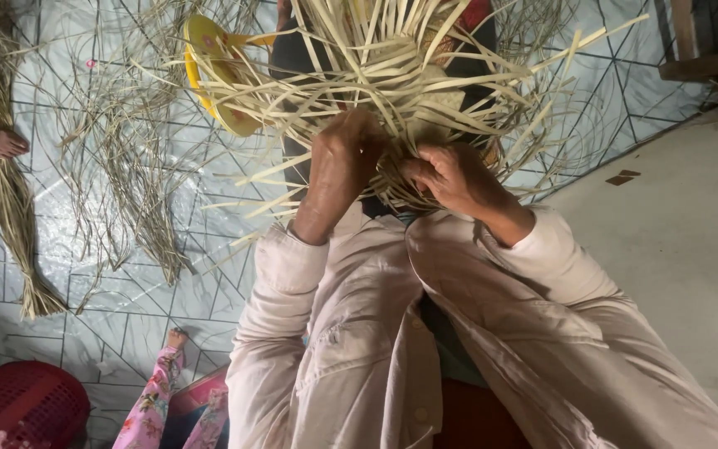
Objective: Weaving dried palm leaves together to create a basket or mat.
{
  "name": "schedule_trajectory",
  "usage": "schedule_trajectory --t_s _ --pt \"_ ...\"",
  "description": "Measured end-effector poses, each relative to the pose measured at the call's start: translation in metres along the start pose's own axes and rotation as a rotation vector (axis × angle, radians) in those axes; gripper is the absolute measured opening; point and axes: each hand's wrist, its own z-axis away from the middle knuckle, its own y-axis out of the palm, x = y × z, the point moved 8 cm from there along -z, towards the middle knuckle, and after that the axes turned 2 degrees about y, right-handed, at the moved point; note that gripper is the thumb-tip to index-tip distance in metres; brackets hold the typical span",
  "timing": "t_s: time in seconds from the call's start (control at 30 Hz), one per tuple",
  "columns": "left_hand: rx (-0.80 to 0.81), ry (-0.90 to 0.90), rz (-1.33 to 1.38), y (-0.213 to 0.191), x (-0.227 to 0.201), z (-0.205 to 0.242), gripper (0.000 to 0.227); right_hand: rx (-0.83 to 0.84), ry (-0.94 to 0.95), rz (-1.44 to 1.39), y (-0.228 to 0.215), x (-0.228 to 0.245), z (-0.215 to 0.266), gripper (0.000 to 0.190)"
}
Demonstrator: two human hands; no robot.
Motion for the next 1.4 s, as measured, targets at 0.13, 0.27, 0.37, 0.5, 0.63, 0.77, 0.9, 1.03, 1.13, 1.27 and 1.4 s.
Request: schedule_trajectory --t_s 0.13,0.27,0.37,0.5,0.63,0.77,0.9,1.03,1.13,1.27,1.4 --pt "0.034 -0.117 0.163 -0.004 -0.008 0.003 0.007 -0.048 0.016 0.007 0.002 0.001 -0.002 0.047" --pt "-0.015 -0.085 0.079 0.009 0.0 0.007 0.009 -0.052 -0.11 0.174 -0.004 0.029 0.002 0.048" --pt "-0.022 -0.084 -0.017 0.017 0.016 0.009 0.01 -0.023 -0.025 0.088 0.012 -0.022 0.018 0.042" --pt "-0.024 -0.158 0.144 0.015 0.033 0.004 0.01 -0.047 0.027 0.037 0.013 -0.08 0.053 0.03" --pt "-0.058 -0.243 0.191 0.01 0.033 -0.002 0.015 -0.192 -0.084 0.037 -0.022 -0.097 0.09 0.018" --pt "-0.056 -0.281 0.233 0.013 0.029 -0.003 0.016 -0.283 0.048 0.605 -0.065 -0.076 0.111 0.034" --pt "0.006 -0.263 0.18 0.01 0.011 -0.007 0.019 -0.462 -0.129 0.69 -0.116 0.029 0.099 0.046" --pt "0.03 -0.34 0.207 0.01 0.012 -0.004 0.022 -0.477 -0.545 0.324 -0.109 0.07 0.065 0.025" --pt "0.058 -0.425 0.242 0.011 0.014 0.002 0.019 -0.379 -0.596 0.235 -0.084 0.061 0.018 0.011" --pt "0.117 -0.689 0.323 0.015 0.002 0.011 0.027 -0.383 -0.502 0.587 -0.046 0.014 -0.042 0.015" --pt "0.118 -0.684 0.257 0.031 -0.001 0.019 0.033 -0.261 -0.394 0.695 -0.041 0.01 -0.066 0.022"
